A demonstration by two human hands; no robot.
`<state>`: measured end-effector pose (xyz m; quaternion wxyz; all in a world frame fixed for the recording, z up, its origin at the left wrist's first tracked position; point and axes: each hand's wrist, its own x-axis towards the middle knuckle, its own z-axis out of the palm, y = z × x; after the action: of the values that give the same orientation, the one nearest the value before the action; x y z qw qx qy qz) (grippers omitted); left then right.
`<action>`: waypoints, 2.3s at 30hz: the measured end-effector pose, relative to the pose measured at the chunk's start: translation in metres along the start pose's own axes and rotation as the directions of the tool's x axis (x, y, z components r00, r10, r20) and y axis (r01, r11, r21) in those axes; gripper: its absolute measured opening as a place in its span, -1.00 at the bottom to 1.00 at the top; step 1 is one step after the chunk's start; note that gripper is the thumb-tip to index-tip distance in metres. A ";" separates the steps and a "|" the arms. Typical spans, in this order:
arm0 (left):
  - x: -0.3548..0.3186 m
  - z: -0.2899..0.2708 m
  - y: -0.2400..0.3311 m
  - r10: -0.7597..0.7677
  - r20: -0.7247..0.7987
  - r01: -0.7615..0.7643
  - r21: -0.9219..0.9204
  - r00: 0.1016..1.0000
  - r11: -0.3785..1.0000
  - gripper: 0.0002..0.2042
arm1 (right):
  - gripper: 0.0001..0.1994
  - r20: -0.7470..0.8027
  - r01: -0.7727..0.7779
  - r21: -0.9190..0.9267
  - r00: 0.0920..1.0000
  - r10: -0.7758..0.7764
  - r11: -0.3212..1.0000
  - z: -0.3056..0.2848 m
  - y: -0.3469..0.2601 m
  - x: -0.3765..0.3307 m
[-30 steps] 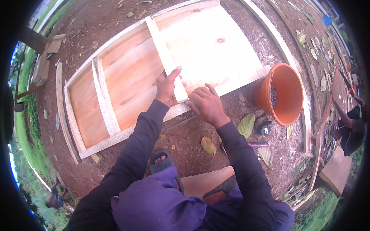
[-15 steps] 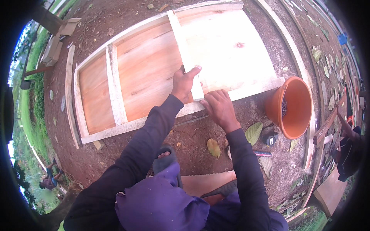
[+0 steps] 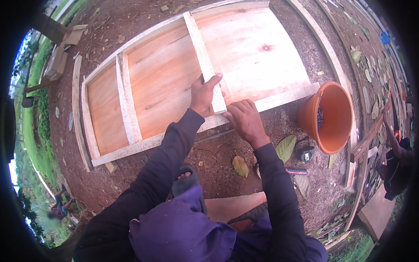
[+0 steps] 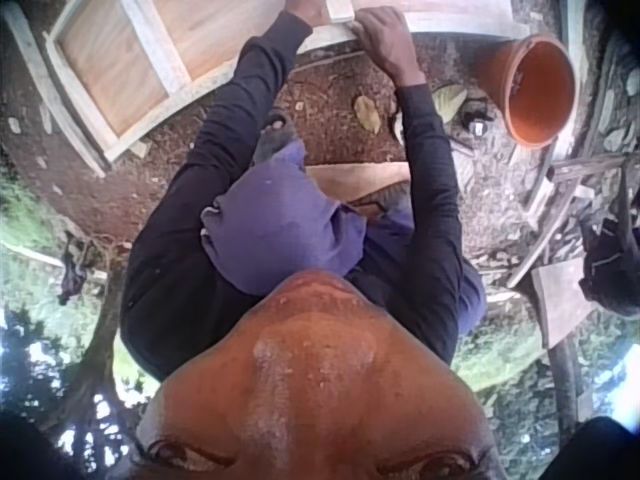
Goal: The person assembles a wooden frame by placing wooden planks and crossbars, then hammers nails to secure them. The person uses a hammer and nails to fasten the pieces together on the ground.
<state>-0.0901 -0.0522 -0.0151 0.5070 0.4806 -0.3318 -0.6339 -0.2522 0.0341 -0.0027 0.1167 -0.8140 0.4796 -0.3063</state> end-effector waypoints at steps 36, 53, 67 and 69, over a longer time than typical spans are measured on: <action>-0.093 -0.038 -0.008 0.360 0.337 -0.455 0.830 0.870 0.323 -0.78 | -0.76 0.003 -0.061 -0.067 0.998 0.061 0.996 -0.006 0.020 -0.002; -0.090 -0.026 -0.039 0.561 0.292 -0.400 0.913 0.775 0.078 -0.81 | -0.75 -0.156 -0.053 -0.101 0.987 0.037 0.994 0.016 0.015 -0.010; -0.088 -0.030 -0.037 0.533 0.323 -0.447 0.887 0.782 0.118 -0.72 | -0.74 -0.096 -0.010 -0.175 0.995 -0.007 0.985 0.022 0.026 -0.013; -0.090 -0.030 -0.034 0.482 0.315 -0.440 0.882 0.817 0.170 -0.72 | -0.76 -0.120 0.026 -0.151 0.992 -0.044 0.988 0.014 0.021 -0.011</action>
<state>-0.0709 0.0451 -0.0307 0.3115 0.5677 -0.7501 -0.1341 -0.2624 0.0313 -0.0285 0.0204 -0.8082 0.4930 -0.3213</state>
